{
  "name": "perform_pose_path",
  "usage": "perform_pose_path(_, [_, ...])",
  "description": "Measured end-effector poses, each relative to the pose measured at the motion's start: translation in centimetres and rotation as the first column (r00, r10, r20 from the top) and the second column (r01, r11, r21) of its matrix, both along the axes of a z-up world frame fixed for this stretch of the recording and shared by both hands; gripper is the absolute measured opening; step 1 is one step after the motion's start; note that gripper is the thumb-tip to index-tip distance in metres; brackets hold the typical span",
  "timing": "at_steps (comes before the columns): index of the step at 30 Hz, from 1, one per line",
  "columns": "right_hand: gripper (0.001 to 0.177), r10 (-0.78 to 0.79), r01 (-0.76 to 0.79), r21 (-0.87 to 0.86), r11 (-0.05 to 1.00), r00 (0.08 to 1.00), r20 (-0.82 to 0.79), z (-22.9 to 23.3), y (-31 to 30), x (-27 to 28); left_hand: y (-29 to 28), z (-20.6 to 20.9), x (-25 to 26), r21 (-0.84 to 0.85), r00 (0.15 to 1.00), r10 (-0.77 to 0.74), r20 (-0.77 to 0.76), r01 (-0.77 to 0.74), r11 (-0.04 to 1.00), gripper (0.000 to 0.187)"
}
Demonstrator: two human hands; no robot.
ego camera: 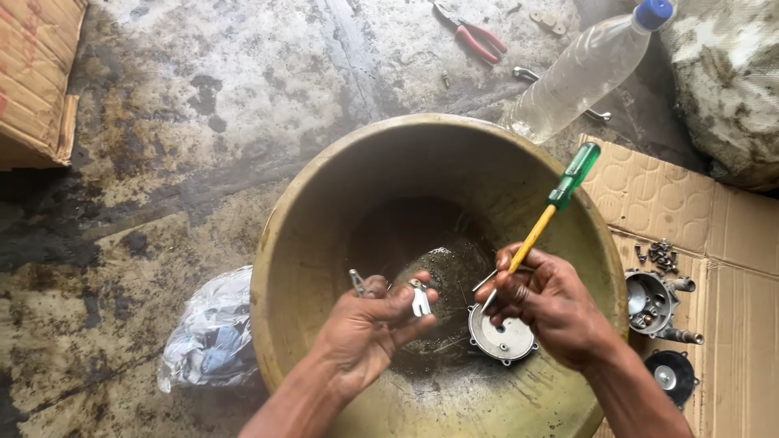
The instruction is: Cleaning and inspecting small mechanical parts, springs, and screws in a basin of cleaning fluid.
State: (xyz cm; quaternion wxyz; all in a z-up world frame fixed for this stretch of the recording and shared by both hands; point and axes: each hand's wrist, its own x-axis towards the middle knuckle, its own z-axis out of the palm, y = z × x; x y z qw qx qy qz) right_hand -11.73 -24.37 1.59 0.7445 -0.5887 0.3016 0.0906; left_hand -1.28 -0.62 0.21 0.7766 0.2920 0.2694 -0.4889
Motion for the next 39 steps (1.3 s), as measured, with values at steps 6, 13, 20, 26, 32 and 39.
perform_pose_path(6, [0.020,-0.025,0.022,-0.254,0.967,1.000,-0.009,2.7,5.1,0.8,-0.5,0.3,-1.3,-0.063,0.999,-0.033,-0.037,0.031,0.998,0.029])
perform_pose_path(13, [0.017,-0.145,0.191,-0.296,0.936,0.974,0.171,3.6,7.6,1.4,-0.3,0.4,-1.8,-0.182,0.999,-0.012,0.033,0.018,0.983,0.037])
perform_pose_path(20, [0.020,-0.024,0.040,-0.501,0.864,0.999,0.039,4.0,8.3,0.8,0.2,-2.7,-2.7,-0.154,0.998,0.007,0.066,0.003,0.988,0.039])
perform_pose_path(26, [0.018,-0.098,0.174,-0.374,0.911,0.972,0.214,4.6,8.5,0.9,0.1,-2.0,-2.8,-0.211,0.994,0.024,0.103,-0.001,0.977,0.040])
perform_pose_path(32, [0.018,-0.034,0.085,-0.441,0.893,0.992,0.123,4.8,8.5,0.9,-0.1,-1.4,-2.6,-0.122,0.996,0.027,0.080,-0.017,0.992,0.040])
perform_pose_path(39, [0.018,-0.011,0.085,-0.462,0.883,0.987,0.160,4.5,8.3,0.8,0.0,-2.1,-2.7,-0.116,0.991,0.033,0.127,-0.018,0.993,0.042])
